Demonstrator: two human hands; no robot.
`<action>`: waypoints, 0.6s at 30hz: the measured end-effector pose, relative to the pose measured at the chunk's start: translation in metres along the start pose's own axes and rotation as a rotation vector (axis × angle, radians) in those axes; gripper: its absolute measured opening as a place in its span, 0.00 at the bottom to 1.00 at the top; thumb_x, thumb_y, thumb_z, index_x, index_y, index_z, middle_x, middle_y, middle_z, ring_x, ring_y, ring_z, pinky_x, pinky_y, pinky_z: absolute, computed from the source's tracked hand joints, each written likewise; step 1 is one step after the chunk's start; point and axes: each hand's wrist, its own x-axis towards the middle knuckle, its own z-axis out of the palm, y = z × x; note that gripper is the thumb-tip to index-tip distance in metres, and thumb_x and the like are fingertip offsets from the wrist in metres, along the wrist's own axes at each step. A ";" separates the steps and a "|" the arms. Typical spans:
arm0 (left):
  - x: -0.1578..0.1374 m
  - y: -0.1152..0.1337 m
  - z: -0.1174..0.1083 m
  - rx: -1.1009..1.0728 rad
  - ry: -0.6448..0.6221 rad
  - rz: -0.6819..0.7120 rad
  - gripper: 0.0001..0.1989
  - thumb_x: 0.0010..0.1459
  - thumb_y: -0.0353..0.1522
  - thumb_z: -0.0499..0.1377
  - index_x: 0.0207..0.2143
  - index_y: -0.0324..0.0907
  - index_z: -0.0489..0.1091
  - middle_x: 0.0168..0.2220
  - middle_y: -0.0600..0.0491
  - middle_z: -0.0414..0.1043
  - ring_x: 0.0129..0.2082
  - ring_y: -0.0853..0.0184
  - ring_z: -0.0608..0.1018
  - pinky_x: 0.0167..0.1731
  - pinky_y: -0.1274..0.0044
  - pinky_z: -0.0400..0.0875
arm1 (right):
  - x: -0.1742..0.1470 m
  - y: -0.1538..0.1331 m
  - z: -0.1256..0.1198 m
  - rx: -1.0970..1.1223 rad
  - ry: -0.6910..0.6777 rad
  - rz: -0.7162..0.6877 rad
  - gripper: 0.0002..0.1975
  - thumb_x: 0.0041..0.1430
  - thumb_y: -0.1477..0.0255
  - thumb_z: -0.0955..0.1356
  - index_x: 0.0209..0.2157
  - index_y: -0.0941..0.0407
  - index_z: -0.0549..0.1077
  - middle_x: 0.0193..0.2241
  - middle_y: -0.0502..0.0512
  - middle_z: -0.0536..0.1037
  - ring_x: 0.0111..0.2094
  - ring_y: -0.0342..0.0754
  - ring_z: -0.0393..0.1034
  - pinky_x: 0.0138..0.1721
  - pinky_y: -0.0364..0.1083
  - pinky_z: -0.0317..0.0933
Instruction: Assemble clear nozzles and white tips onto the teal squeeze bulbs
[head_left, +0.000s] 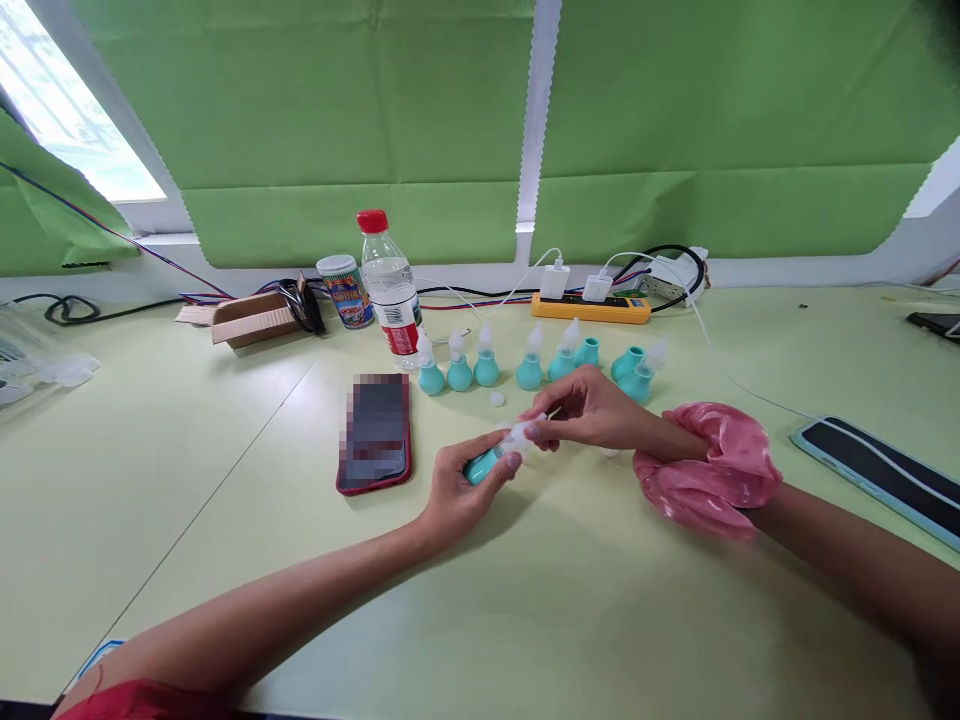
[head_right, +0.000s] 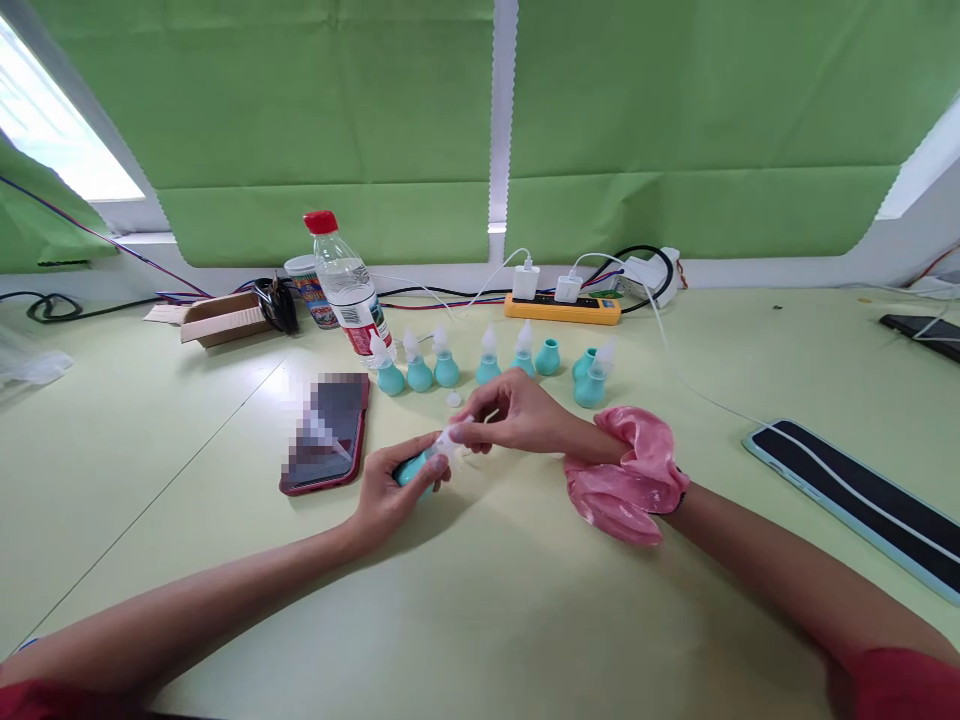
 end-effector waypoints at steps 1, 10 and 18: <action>-0.001 -0.001 -0.001 -0.017 0.056 0.024 0.18 0.54 0.38 0.52 0.41 0.33 0.68 0.29 0.51 0.69 0.29 0.69 0.70 0.31 0.80 0.64 | 0.004 -0.008 0.001 -0.037 0.028 -0.039 0.10 0.43 0.67 0.71 0.25 0.61 0.74 0.17 0.50 0.71 0.18 0.39 0.64 0.18 0.39 0.59; 0.000 -0.010 0.001 -0.059 0.369 0.015 0.25 0.57 0.35 0.48 0.56 0.48 0.45 0.47 0.50 0.57 0.43 0.67 0.62 0.42 0.75 0.61 | 0.070 -0.048 -0.022 -0.352 0.223 -0.139 0.14 0.42 0.65 0.71 0.18 0.63 0.71 0.12 0.51 0.69 0.14 0.38 0.63 0.15 0.38 0.60; -0.001 -0.009 0.002 0.023 0.371 0.072 0.27 0.57 0.33 0.48 0.57 0.50 0.42 0.46 0.50 0.54 0.40 0.66 0.60 0.42 0.72 0.58 | 0.089 -0.037 -0.030 -0.364 0.244 -0.083 0.16 0.44 0.63 0.69 0.18 0.64 0.71 0.15 0.55 0.71 0.15 0.40 0.66 0.17 0.41 0.64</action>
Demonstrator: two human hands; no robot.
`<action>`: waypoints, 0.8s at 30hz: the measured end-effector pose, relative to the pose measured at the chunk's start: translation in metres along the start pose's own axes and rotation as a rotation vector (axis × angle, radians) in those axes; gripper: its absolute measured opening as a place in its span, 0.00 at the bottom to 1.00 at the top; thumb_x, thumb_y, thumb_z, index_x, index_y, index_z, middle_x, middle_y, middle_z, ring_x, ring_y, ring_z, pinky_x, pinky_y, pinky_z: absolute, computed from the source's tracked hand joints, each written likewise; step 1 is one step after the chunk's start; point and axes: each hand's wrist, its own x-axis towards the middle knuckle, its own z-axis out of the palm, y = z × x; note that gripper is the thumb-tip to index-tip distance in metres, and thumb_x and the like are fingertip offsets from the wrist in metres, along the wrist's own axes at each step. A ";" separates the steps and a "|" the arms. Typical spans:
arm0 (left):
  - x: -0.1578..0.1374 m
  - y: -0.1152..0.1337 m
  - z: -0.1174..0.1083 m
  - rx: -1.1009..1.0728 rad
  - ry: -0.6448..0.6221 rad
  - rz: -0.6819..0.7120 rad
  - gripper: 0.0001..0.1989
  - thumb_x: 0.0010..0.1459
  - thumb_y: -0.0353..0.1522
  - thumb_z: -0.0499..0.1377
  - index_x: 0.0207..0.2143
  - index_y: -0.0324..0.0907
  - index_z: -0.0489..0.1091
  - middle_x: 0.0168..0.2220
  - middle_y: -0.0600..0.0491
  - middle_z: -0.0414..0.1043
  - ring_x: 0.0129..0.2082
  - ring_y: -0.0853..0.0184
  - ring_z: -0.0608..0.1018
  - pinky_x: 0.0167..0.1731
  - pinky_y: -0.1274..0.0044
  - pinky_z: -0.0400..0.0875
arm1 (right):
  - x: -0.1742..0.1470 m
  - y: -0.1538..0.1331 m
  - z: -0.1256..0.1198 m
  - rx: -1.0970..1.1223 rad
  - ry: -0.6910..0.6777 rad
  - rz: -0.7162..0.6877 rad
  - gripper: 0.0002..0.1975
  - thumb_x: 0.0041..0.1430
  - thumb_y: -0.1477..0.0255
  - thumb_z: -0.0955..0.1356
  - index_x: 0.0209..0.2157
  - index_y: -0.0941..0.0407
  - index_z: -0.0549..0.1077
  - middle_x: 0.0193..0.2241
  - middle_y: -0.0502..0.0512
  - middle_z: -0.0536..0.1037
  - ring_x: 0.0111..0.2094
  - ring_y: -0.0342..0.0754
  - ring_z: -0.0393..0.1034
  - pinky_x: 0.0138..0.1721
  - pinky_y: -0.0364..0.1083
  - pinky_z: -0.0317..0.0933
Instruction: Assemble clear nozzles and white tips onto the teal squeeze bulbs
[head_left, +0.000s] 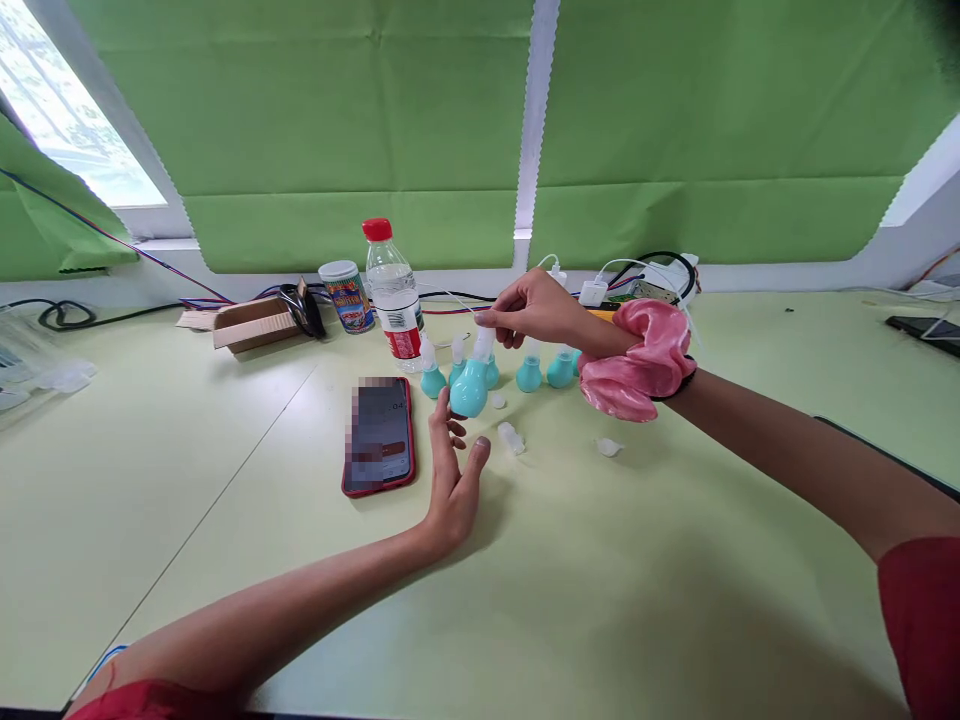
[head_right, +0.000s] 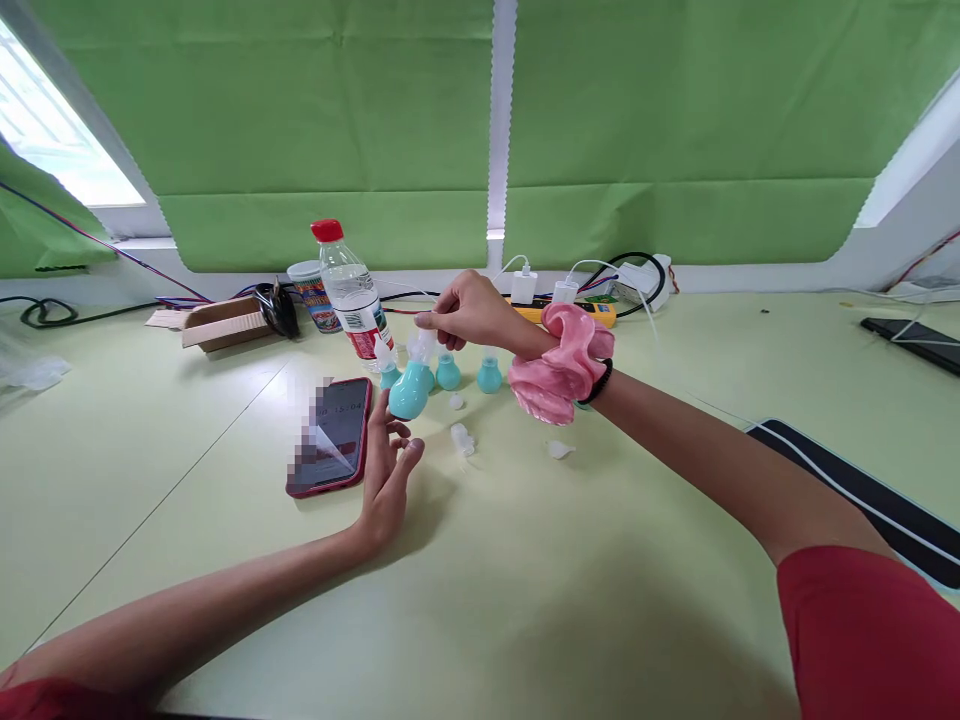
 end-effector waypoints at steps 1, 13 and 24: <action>-0.001 0.001 -0.001 0.016 0.000 0.019 0.27 0.57 0.33 0.48 0.58 0.50 0.41 0.45 0.50 0.55 0.40 0.66 0.61 0.42 0.72 0.58 | 0.001 -0.001 -0.001 -0.011 0.011 -0.004 0.16 0.44 0.63 0.69 0.18 0.63 0.71 0.14 0.55 0.71 0.15 0.40 0.65 0.17 0.41 0.64; 0.000 -0.007 0.008 0.622 -0.540 0.214 0.26 0.47 0.25 0.52 0.52 0.37 0.57 0.55 0.42 0.52 0.55 0.52 0.51 0.50 0.59 0.54 | -0.017 0.004 0.034 -0.457 -0.034 -0.208 0.13 0.47 0.70 0.67 0.14 0.63 0.70 0.12 0.48 0.66 0.17 0.36 0.56 0.20 0.39 0.49; 0.000 -0.006 0.006 0.565 -0.545 0.256 0.19 0.53 0.26 0.50 0.49 0.40 0.56 0.54 0.48 0.58 0.54 0.57 0.54 0.50 0.61 0.57 | -0.084 0.009 -0.003 -0.667 -0.093 0.027 0.16 0.49 0.61 0.64 0.30 0.59 0.73 0.19 0.51 0.73 0.20 0.42 0.64 0.24 0.40 0.52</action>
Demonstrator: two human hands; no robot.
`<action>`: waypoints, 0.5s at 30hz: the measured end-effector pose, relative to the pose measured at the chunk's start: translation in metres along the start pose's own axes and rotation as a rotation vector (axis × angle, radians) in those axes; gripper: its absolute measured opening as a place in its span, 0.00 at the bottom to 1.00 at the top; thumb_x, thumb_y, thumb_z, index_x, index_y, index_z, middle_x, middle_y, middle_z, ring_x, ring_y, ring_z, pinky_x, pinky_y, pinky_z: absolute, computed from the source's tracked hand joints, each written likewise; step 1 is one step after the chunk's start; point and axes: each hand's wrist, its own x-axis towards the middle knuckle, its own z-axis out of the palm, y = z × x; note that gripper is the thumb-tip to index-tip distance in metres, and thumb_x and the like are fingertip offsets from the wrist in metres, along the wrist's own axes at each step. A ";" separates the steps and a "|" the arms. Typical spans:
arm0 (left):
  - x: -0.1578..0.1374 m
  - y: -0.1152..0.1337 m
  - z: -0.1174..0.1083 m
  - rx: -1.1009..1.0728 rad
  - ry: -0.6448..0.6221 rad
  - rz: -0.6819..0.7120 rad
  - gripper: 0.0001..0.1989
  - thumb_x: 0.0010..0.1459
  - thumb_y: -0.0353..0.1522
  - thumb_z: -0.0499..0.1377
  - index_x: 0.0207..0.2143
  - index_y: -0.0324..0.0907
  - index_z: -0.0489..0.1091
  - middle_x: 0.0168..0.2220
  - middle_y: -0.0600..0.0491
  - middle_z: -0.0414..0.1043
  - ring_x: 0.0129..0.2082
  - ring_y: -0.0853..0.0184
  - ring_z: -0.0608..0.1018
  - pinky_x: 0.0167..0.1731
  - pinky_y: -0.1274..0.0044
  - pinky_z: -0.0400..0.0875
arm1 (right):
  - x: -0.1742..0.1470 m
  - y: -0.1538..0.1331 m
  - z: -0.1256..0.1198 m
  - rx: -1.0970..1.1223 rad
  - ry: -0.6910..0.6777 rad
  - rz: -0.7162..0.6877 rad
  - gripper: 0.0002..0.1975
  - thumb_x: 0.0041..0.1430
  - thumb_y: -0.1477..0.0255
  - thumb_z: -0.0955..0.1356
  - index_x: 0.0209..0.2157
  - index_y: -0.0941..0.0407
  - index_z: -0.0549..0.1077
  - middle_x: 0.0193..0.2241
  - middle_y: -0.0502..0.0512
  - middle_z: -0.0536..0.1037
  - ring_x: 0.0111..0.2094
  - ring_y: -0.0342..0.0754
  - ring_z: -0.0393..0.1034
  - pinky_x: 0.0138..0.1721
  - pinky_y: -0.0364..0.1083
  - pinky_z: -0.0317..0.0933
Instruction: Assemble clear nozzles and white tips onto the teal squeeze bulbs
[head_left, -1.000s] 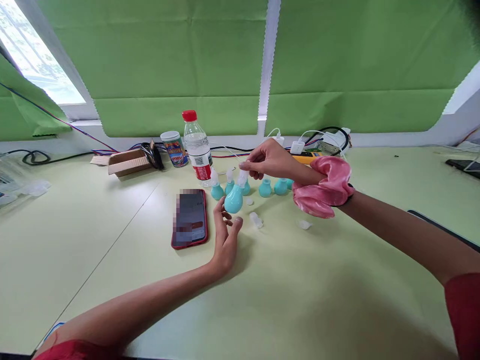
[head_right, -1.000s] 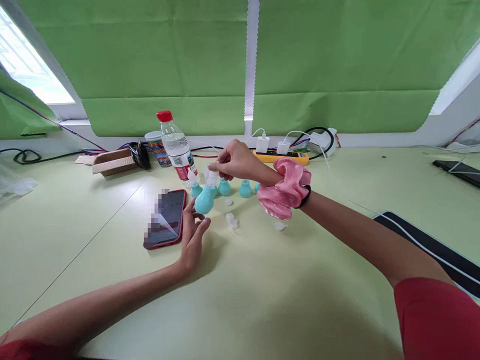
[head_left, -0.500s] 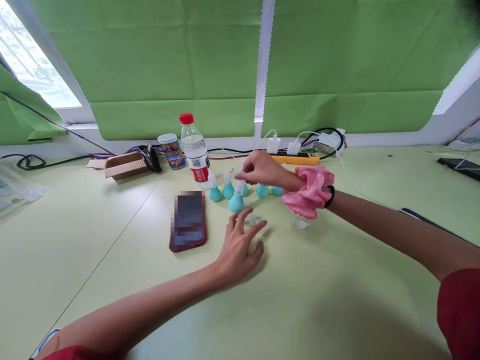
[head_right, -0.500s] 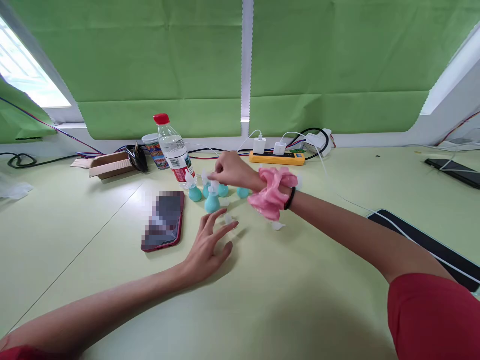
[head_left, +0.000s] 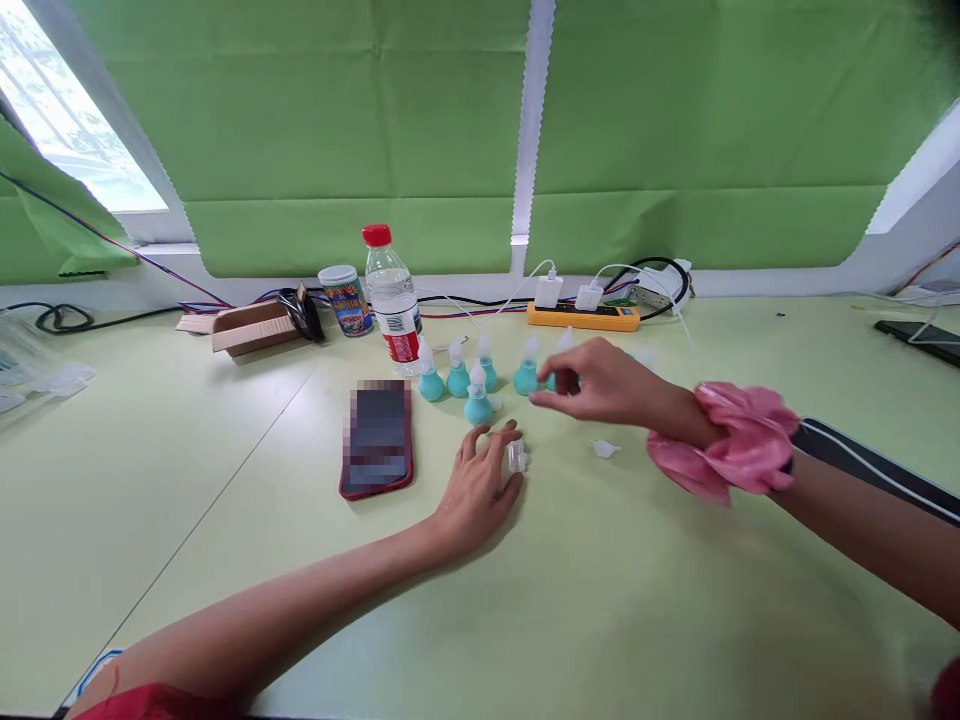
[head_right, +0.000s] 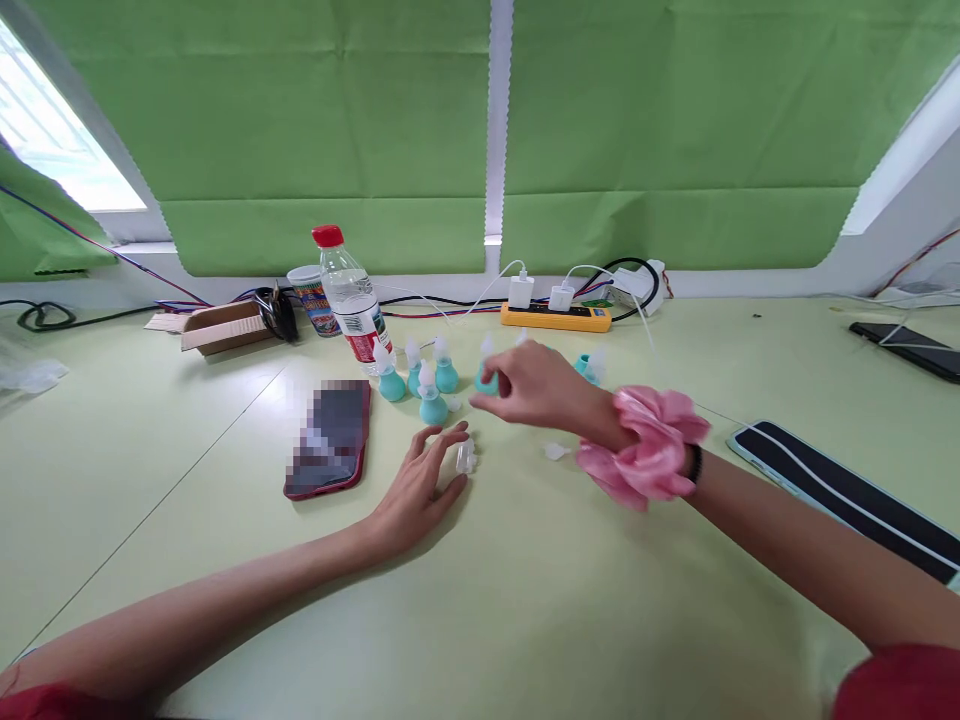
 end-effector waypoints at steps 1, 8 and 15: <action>0.000 0.000 0.000 0.006 -0.010 0.020 0.19 0.53 0.25 0.49 0.49 0.40 0.56 0.54 0.48 0.58 0.53 0.58 0.55 0.49 0.62 0.58 | -0.011 0.008 0.004 -0.056 -0.073 0.047 0.16 0.49 0.61 0.64 0.32 0.59 0.73 0.19 0.51 0.73 0.21 0.43 0.65 0.24 0.41 0.52; 0.003 -0.001 0.001 -0.033 -0.017 -0.007 0.16 0.51 0.21 0.48 0.43 0.39 0.63 0.46 0.49 0.66 0.46 0.63 0.63 0.46 0.70 0.63 | -0.050 0.052 0.036 -0.153 -0.272 0.058 0.10 0.48 0.72 0.62 0.29 0.58 0.73 0.26 0.55 0.75 0.29 0.47 0.68 0.25 0.41 0.54; 0.008 0.003 -0.003 -0.064 0.018 -0.114 0.11 0.50 0.25 0.53 0.37 0.39 0.66 0.38 0.48 0.68 0.41 0.62 0.69 0.42 0.71 0.66 | -0.037 0.040 0.050 -0.096 -0.175 -0.088 0.09 0.50 0.75 0.62 0.29 0.58 0.74 0.29 0.56 0.75 0.31 0.47 0.68 0.31 0.42 0.57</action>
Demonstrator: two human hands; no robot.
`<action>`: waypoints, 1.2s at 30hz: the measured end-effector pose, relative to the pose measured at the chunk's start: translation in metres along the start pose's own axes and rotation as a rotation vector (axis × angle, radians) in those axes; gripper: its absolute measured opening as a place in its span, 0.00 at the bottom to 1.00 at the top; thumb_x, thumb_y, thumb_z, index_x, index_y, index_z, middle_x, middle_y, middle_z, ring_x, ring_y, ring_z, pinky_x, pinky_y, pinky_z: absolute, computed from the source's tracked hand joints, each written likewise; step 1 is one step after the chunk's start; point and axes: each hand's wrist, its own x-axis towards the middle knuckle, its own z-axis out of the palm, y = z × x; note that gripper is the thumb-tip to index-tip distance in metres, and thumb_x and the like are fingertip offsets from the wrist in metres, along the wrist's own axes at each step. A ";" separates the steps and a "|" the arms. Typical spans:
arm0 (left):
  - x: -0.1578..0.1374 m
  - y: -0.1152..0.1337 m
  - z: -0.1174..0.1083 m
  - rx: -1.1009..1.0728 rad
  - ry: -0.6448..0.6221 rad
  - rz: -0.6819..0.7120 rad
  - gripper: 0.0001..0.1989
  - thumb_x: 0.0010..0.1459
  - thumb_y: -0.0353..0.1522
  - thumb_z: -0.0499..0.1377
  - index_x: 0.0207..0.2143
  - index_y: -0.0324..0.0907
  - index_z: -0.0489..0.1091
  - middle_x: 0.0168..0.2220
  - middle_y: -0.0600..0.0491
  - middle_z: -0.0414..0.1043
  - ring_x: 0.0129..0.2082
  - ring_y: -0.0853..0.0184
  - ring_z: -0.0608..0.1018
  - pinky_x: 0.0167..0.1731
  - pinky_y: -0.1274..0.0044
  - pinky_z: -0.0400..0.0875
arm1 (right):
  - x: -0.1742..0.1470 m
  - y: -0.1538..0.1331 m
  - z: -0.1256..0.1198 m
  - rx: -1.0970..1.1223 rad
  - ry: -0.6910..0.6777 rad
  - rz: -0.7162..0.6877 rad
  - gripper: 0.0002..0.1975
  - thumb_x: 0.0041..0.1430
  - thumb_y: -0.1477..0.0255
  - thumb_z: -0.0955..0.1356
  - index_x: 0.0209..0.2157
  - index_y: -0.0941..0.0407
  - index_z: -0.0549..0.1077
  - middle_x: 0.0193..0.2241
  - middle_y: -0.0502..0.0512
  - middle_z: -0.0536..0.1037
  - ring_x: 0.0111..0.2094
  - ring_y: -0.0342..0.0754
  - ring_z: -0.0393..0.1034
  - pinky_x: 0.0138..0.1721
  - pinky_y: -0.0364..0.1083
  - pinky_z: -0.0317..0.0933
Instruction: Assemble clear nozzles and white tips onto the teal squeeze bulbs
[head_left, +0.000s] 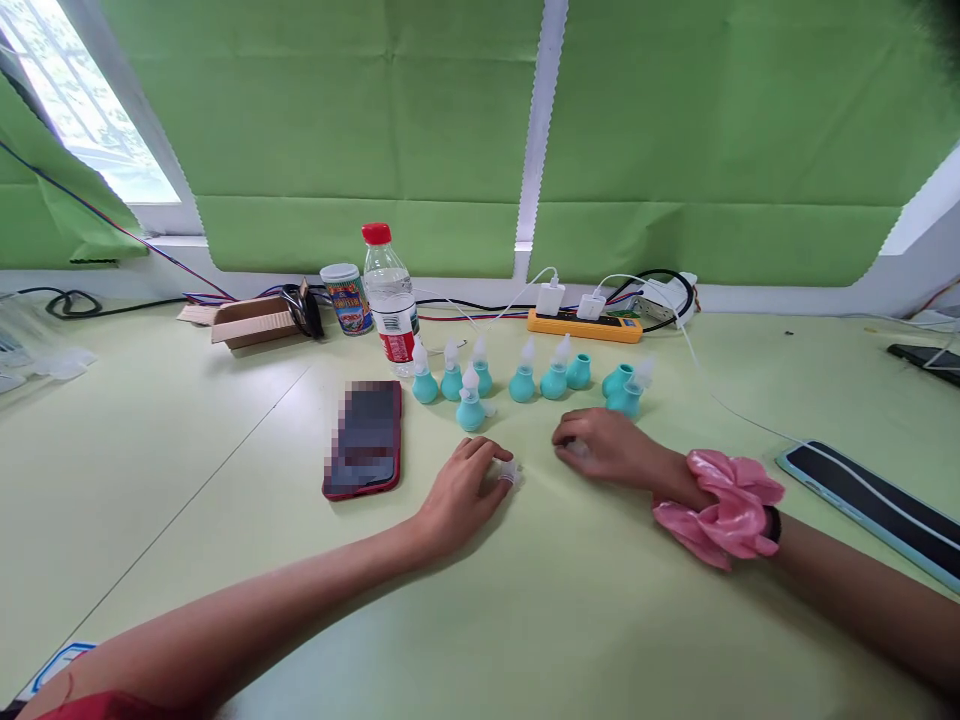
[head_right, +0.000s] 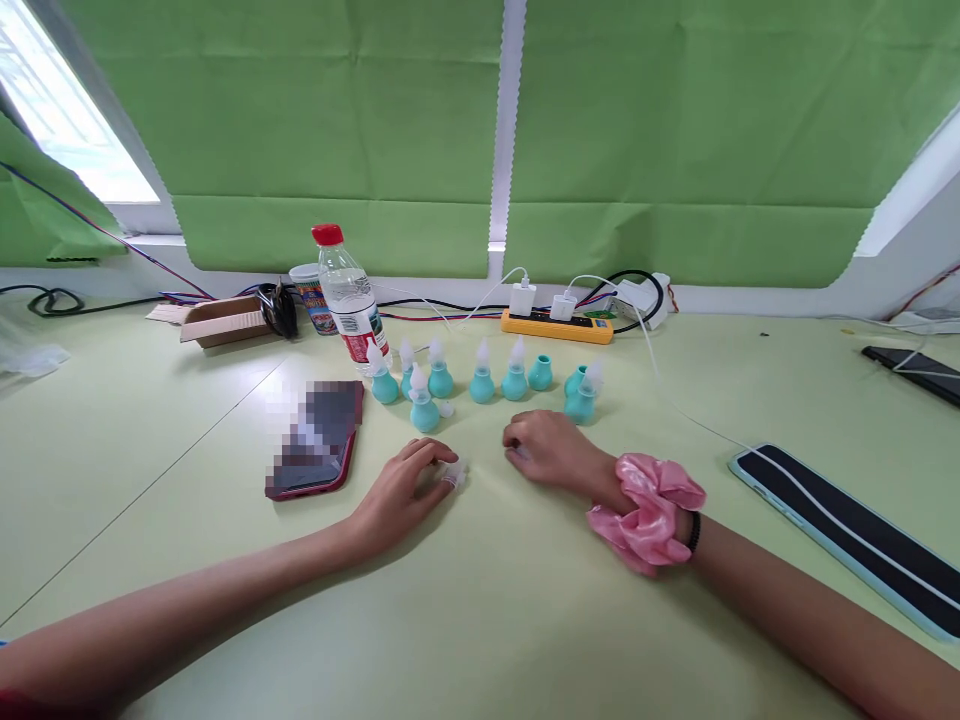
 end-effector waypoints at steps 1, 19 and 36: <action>0.002 -0.001 0.000 0.006 0.005 0.000 0.10 0.50 0.26 0.53 0.37 0.39 0.67 0.37 0.48 0.68 0.40 0.62 0.69 0.40 0.72 0.66 | 0.003 -0.006 0.005 0.033 0.058 -0.040 0.10 0.51 0.74 0.61 0.31 0.58 0.73 0.30 0.56 0.75 0.33 0.47 0.68 0.33 0.43 0.58; 0.016 -0.019 -0.002 -0.286 0.001 -0.220 0.13 0.49 0.27 0.52 0.37 0.37 0.73 0.24 0.54 0.72 0.23 0.73 0.69 0.25 0.83 0.63 | 0.009 -0.039 0.039 0.938 0.432 -0.008 0.05 0.47 0.71 0.68 0.27 0.56 0.76 0.26 0.54 0.75 0.27 0.43 0.69 0.26 0.41 0.65; 0.015 -0.015 -0.002 -0.230 -0.026 -0.173 0.14 0.51 0.32 0.55 0.39 0.37 0.73 0.27 0.51 0.72 0.26 0.71 0.70 0.25 0.81 0.64 | 0.015 -0.037 0.033 1.404 0.258 0.335 0.14 0.35 0.66 0.73 0.25 0.60 0.76 0.18 0.52 0.75 0.21 0.43 0.69 0.24 0.43 0.68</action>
